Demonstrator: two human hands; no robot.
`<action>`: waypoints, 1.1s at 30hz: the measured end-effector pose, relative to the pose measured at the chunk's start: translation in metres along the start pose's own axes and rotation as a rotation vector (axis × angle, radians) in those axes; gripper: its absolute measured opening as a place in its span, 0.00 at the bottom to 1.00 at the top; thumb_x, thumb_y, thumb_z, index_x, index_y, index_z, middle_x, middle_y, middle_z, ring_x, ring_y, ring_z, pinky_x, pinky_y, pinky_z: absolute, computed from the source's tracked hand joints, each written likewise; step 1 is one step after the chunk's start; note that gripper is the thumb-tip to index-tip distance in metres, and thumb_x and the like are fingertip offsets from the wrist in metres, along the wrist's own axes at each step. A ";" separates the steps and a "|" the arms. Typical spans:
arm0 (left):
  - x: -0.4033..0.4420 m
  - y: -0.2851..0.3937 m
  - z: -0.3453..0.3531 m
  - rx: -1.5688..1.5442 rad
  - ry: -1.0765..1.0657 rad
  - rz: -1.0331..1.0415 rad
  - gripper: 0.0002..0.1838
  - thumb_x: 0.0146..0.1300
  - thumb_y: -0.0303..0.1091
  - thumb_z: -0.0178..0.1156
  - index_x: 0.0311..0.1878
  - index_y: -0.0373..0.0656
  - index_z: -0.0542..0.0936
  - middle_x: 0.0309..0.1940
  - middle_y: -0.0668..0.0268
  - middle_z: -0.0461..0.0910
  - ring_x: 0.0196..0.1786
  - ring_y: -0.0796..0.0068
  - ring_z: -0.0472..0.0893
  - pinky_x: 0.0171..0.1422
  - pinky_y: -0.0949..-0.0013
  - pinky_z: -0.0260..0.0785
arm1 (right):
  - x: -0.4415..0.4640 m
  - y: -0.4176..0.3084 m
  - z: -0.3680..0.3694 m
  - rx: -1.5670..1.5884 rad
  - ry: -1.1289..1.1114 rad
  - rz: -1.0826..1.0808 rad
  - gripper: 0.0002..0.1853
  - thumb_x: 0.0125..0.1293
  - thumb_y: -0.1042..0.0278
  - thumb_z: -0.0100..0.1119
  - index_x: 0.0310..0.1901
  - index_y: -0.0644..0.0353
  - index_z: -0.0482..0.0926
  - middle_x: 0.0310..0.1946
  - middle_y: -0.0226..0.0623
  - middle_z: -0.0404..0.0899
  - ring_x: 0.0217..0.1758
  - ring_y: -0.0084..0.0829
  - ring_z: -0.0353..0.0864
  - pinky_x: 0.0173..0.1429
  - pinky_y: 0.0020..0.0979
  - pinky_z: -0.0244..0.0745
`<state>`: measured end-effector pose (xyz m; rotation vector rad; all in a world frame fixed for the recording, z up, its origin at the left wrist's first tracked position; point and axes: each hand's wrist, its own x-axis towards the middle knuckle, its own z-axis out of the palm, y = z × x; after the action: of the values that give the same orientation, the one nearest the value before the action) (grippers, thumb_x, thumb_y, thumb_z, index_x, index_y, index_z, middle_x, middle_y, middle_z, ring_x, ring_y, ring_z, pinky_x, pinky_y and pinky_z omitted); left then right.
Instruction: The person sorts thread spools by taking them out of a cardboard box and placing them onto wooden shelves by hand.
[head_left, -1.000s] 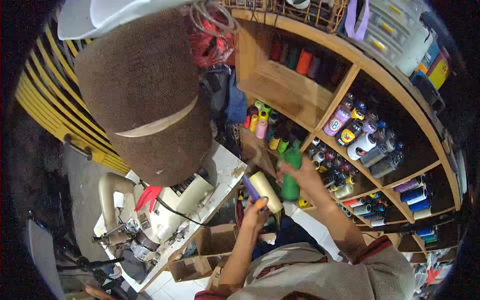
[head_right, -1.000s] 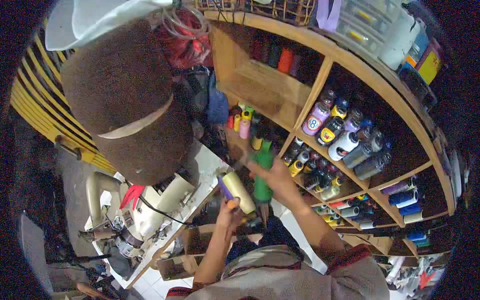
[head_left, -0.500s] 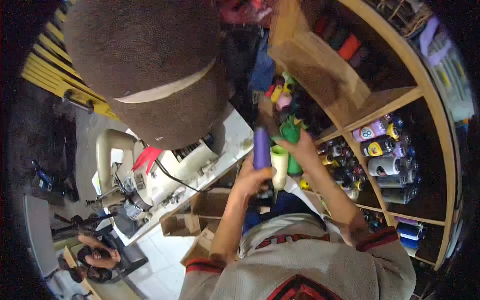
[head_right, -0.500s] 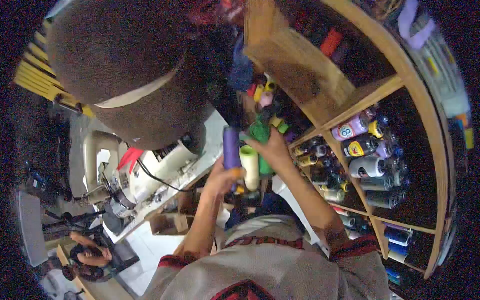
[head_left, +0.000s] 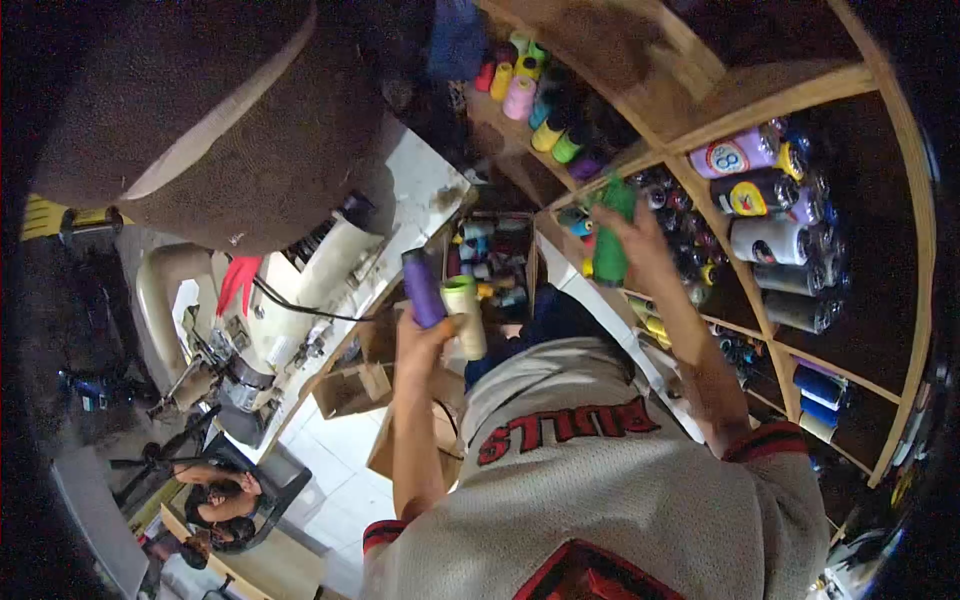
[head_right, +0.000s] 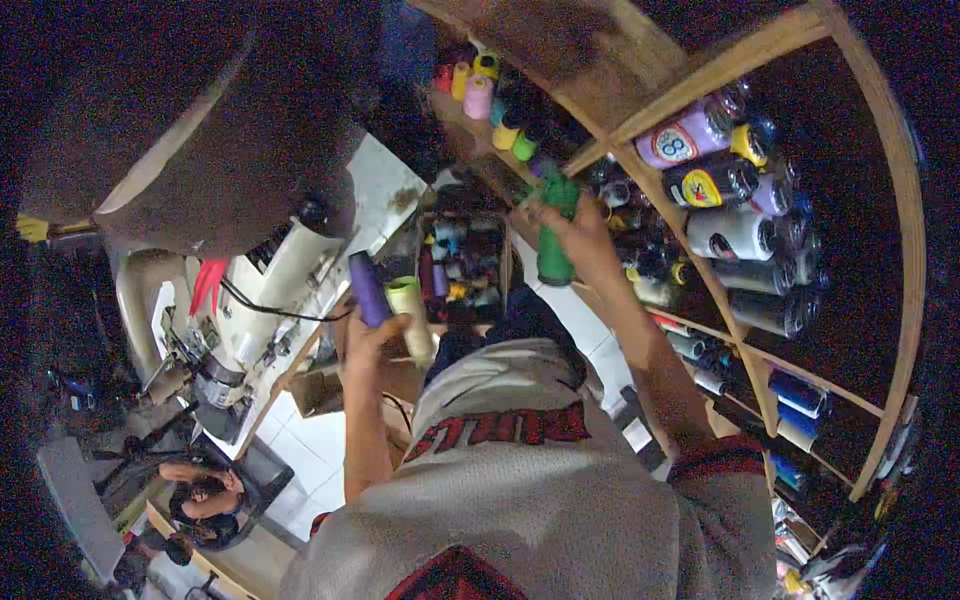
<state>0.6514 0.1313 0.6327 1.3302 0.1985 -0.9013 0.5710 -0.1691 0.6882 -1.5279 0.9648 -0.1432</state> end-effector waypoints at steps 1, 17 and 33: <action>-0.006 -0.001 -0.013 0.033 0.059 0.011 0.26 0.43 0.24 0.69 0.48 0.37 0.71 0.35 0.65 0.78 0.33 0.74 0.78 0.39 0.71 0.72 | -0.004 -0.012 -0.006 0.075 0.011 0.024 0.27 0.57 0.61 0.63 0.56 0.60 0.66 0.45 0.35 0.76 0.42 0.27 0.77 0.47 0.29 0.72; -0.038 -0.001 -0.023 -0.018 0.255 0.195 0.23 0.43 0.21 0.68 0.45 0.39 0.71 0.30 0.70 0.73 0.29 0.80 0.74 0.35 0.76 0.71 | 0.028 -0.128 -0.015 0.222 0.141 -0.690 0.32 0.50 0.67 0.71 0.55 0.66 0.69 0.45 0.39 0.78 0.47 0.27 0.76 0.52 0.29 0.72; -0.040 0.021 -0.010 0.114 0.291 0.232 0.28 0.40 0.29 0.72 0.47 0.37 0.72 0.32 0.70 0.75 0.32 0.78 0.73 0.38 0.75 0.67 | 0.173 -0.219 0.026 -0.004 0.800 -0.877 0.15 0.54 0.64 0.62 0.42 0.60 0.78 0.35 0.42 0.80 0.38 0.39 0.79 0.48 0.37 0.72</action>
<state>0.6429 0.1573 0.6700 1.5534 0.2148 -0.5284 0.8021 -0.2828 0.7975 -1.8370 0.8010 -1.4558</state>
